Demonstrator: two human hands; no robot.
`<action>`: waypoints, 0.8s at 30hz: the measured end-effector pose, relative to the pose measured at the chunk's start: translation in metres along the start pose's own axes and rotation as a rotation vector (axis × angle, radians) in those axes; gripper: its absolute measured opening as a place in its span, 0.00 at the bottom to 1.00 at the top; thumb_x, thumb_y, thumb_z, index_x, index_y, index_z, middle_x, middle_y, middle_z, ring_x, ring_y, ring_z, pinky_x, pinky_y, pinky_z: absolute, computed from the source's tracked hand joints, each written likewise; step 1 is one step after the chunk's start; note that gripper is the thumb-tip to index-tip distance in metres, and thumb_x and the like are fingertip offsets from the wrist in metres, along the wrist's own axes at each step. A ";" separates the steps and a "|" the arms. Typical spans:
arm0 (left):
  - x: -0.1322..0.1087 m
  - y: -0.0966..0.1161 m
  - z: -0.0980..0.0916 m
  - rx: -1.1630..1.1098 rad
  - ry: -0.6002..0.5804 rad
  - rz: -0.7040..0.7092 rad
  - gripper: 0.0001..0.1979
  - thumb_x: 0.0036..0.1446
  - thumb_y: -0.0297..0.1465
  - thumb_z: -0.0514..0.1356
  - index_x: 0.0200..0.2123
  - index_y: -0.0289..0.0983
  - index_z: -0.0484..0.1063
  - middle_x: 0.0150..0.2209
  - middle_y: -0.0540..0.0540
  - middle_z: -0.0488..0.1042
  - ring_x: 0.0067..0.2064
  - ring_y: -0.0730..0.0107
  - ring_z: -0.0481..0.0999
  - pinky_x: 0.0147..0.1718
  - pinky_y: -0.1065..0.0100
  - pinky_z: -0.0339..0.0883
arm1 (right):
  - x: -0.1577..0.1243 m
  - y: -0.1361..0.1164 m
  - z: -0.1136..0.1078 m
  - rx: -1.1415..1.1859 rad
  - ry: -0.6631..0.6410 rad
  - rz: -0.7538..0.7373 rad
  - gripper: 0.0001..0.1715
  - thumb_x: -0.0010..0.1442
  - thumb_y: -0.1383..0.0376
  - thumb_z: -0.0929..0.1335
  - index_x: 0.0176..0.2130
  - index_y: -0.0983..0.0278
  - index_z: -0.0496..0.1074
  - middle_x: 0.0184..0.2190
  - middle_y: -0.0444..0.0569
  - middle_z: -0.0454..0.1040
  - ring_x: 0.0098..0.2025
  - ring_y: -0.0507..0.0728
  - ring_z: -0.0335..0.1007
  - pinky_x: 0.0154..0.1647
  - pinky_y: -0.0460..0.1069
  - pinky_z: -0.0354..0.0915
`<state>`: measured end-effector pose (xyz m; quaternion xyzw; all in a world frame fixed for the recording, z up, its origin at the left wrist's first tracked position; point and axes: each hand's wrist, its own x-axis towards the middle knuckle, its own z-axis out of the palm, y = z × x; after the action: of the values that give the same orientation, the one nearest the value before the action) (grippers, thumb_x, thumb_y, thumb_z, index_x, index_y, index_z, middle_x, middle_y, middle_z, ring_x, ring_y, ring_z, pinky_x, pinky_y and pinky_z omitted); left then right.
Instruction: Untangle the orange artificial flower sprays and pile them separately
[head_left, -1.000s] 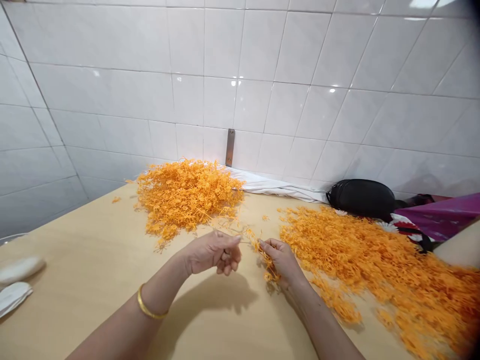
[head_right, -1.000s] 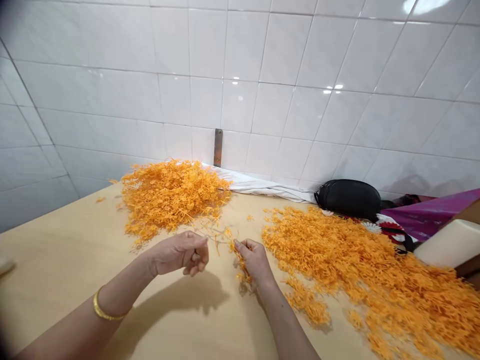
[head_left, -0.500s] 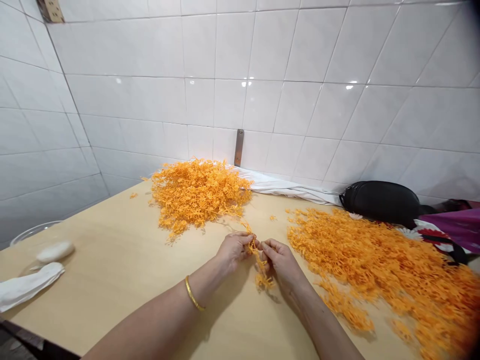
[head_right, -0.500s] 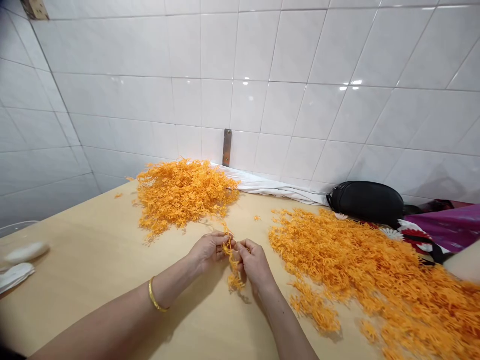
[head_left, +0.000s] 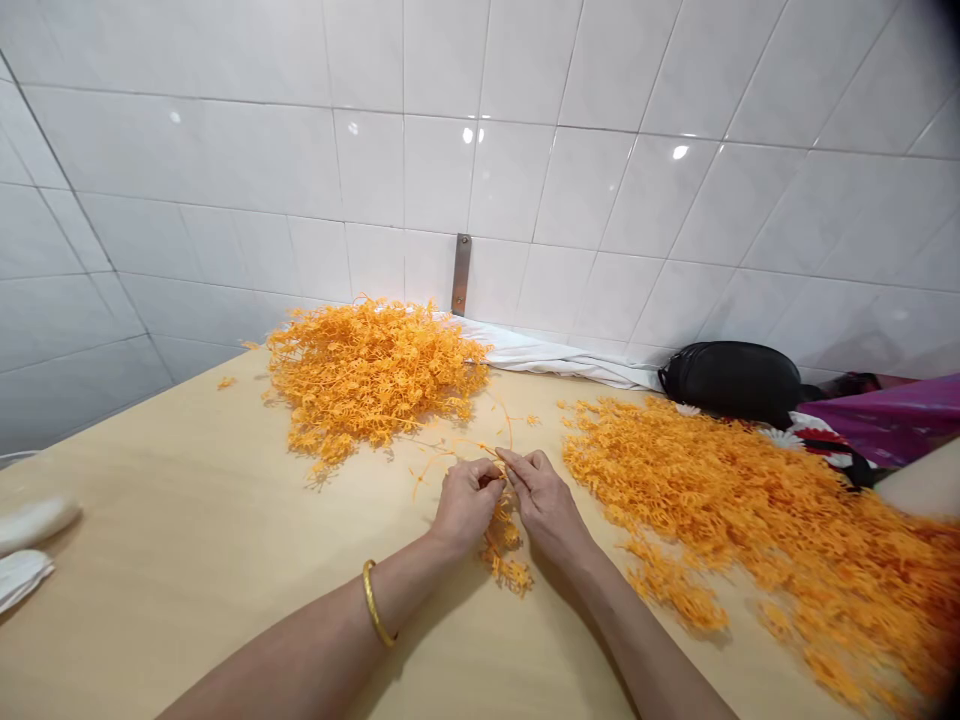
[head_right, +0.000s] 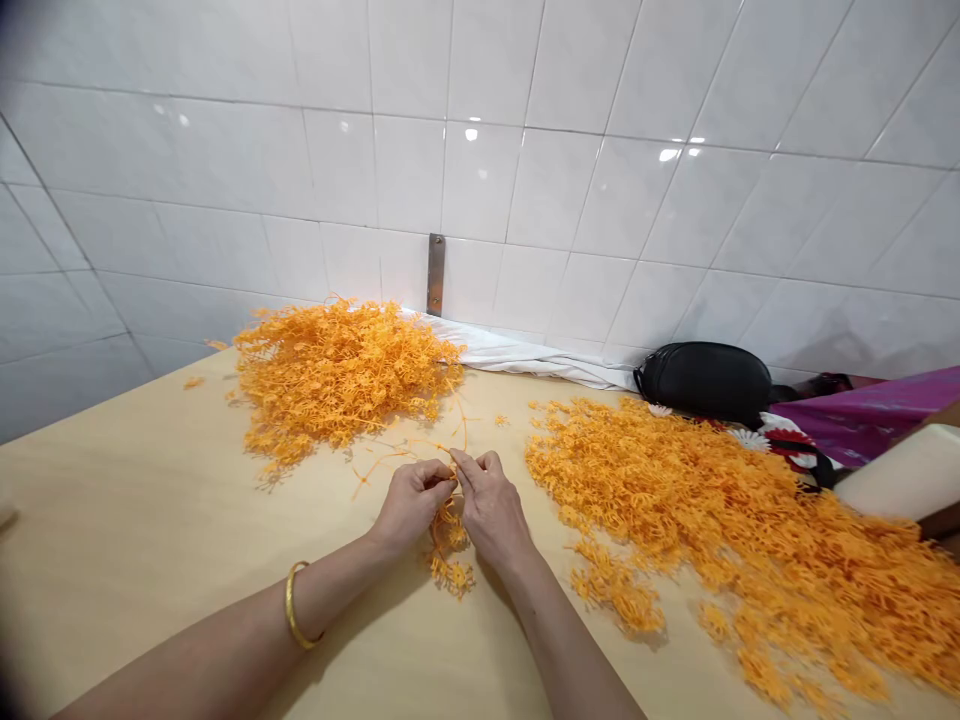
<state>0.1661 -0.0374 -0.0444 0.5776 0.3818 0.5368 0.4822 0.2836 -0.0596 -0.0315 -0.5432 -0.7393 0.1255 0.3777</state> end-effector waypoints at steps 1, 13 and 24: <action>0.000 0.000 -0.001 0.021 0.002 0.000 0.08 0.39 0.20 0.54 0.13 0.35 0.64 0.15 0.52 0.58 0.19 0.79 0.55 0.18 0.75 0.48 | 0.000 -0.001 -0.001 0.004 -0.013 -0.008 0.18 0.57 0.64 0.55 0.45 0.56 0.65 0.31 0.46 0.61 0.30 0.52 0.61 0.32 0.47 0.58; 0.005 -0.003 -0.001 -0.216 -0.166 -0.290 0.02 0.40 0.27 0.56 0.21 0.33 0.66 0.17 0.52 0.62 0.18 0.80 0.57 0.18 0.75 0.49 | 0.001 -0.014 0.001 0.182 -0.011 -0.002 0.06 0.54 0.68 0.57 0.32 0.63 0.61 0.29 0.45 0.63 0.31 0.52 0.59 0.32 0.46 0.56; 0.004 0.000 0.000 -0.272 -0.247 -0.257 0.09 0.42 0.28 0.58 0.15 0.32 0.64 0.15 0.52 0.60 0.17 0.82 0.56 0.17 0.75 0.48 | 0.002 -0.008 0.016 0.458 0.108 0.238 0.11 0.53 0.60 0.61 0.23 0.63 0.58 0.17 0.39 0.57 0.20 0.49 0.52 0.20 0.44 0.51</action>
<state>0.1669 -0.0338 -0.0430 0.5150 0.3145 0.4428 0.6632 0.2665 -0.0572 -0.0368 -0.5327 -0.6012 0.3042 0.5122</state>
